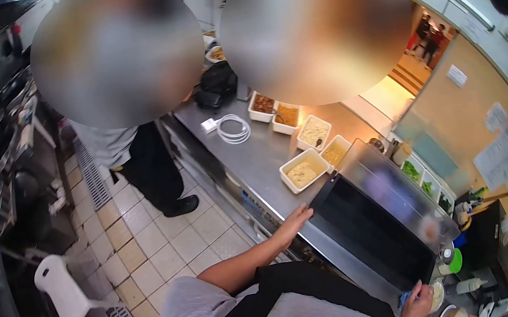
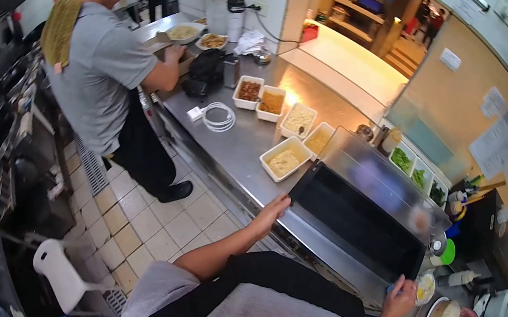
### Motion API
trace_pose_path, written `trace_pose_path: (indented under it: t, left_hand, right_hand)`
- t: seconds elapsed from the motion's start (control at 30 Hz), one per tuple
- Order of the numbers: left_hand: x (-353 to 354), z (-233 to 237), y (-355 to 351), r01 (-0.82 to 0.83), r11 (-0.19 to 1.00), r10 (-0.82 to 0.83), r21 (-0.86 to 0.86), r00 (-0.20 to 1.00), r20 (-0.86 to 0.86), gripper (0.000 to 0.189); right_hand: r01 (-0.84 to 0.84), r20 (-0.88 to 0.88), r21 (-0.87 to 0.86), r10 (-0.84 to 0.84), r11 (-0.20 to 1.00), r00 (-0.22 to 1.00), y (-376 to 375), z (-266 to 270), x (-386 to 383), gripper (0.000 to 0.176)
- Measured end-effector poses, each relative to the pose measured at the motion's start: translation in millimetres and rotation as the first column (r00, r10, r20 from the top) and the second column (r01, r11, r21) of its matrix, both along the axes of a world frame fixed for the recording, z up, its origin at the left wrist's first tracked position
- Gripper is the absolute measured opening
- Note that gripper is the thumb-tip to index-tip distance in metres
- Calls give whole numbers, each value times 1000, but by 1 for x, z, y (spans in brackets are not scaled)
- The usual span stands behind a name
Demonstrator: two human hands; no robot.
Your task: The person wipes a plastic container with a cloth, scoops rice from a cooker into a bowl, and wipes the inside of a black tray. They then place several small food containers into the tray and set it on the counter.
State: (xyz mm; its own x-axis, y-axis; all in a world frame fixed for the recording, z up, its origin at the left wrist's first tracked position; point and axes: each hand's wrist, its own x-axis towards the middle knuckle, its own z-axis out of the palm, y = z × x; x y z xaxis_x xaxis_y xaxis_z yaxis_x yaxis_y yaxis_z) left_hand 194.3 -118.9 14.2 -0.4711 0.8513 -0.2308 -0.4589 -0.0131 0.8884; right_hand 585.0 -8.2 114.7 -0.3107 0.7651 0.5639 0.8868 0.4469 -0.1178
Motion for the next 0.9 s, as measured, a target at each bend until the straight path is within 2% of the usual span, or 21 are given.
trace_pose_path:
  t: [0.03, 0.07, 0.1, 0.17, 0.23, 0.27, 0.3, 0.37, 0.4, 0.43, 0.5, 0.53, 0.6, 0.67, 0.73, 0.77, 0.87, 0.9]
  left_hand:
    - [9, -17, -15, 6, 1000, -5, -17, 1000, 6, 78]
    - [13, -21, -35, 11, 999, -12, -41, 1000, -26, 75]
    - [23, -27, -57, 2, 998, -5, -66, 999, -47, 72]
    - [40, -31, -102, -164, 976, 138, -143, 974, -178, 55]
    - [61, -42, -149, -372, 910, 337, -183, 921, -195, 47]
    - [71, -47, -178, -480, 853, 441, -205, 872, -211, 43]
    - [87, -49, -211, -581, 787, 554, -207, 814, -175, 39]
    - [132, -48, -271, -749, 614, 749, -248, 652, -115, 33]
    - [158, -45, -300, -809, 513, 826, -286, 556, -92, 32]
    - [185, -42, -323, -851, 414, 884, -323, 460, -79, 30]
    - [242, -42, -365, -901, 248, 956, -356, 286, -59, 30]
    - [270, -42, -381, -915, 176, 976, -363, 209, -54, 30]
    - [324, -48, -406, -922, 13, 998, -386, 35, -50, 30]
    - [370, -63, -427, -906, -124, 992, -404, -123, -29, 30]
    - [407, -71, -438, -896, -210, 964, -392, -256, 69, 27]
    - [424, -72, -444, -889, -245, 943, -387, -311, 117, 26]
    - [462, -59, -471, -884, -269, 928, -384, -344, 143, 29]
    - [473, -59, -488, -883, -296, 929, -364, -355, 105, 29]
  right_hand:
    - [-160, -43, 57, 162, 986, 986, -3, 9, -25, 24]
    - [-377, -122, 14, 376, 926, 919, -5, 16, -54, 26]
    - [-588, -201, -18, 573, 809, 794, -7, 20, -82, 28]
    - [-739, -307, -282, 672, 612, 673, -8, -3, -128, 22]
    - [-911, -380, -239, 831, 337, 407, -41, -5, -185, 17]
    - [-886, -362, -405, 850, 227, 383, -63, 3, -204, 19]
    - [-820, -332, -559, 873, 124, 358, -85, 8, -216, 30]
    - [-817, -195, -568, 981, -100, 15, -118, 0, -234, 41]
    - [-796, -137, -568, 978, -209, -159, -137, -6, -240, 47]
    - [-753, -74, -605, 959, -260, -272, -153, -12, -241, 48]
    - [-690, 55, -649, 885, -320, -462, -186, -25, -239, 51]
    - [-649, 63, -674, 848, -353, -526, -208, -31, -234, 50]
    - [-430, -3, -813, 742, -393, -671, -248, -53, -232, 49]
    - [-225, -82, -898, 647, -377, -759, -290, -74, -229, 45]
    - [-153, -101, -911, 568, -382, -817, -333, -87, -224, 42]
    - [-120, -113, -917, 535, -381, -838, -354, -90, -220, 41]
    - [-154, -52, -878, 409, -454, -911, -419, -98, -208, 40]
    - [-143, -46, -874, 371, -465, -927, -444, -96, -200, 39]
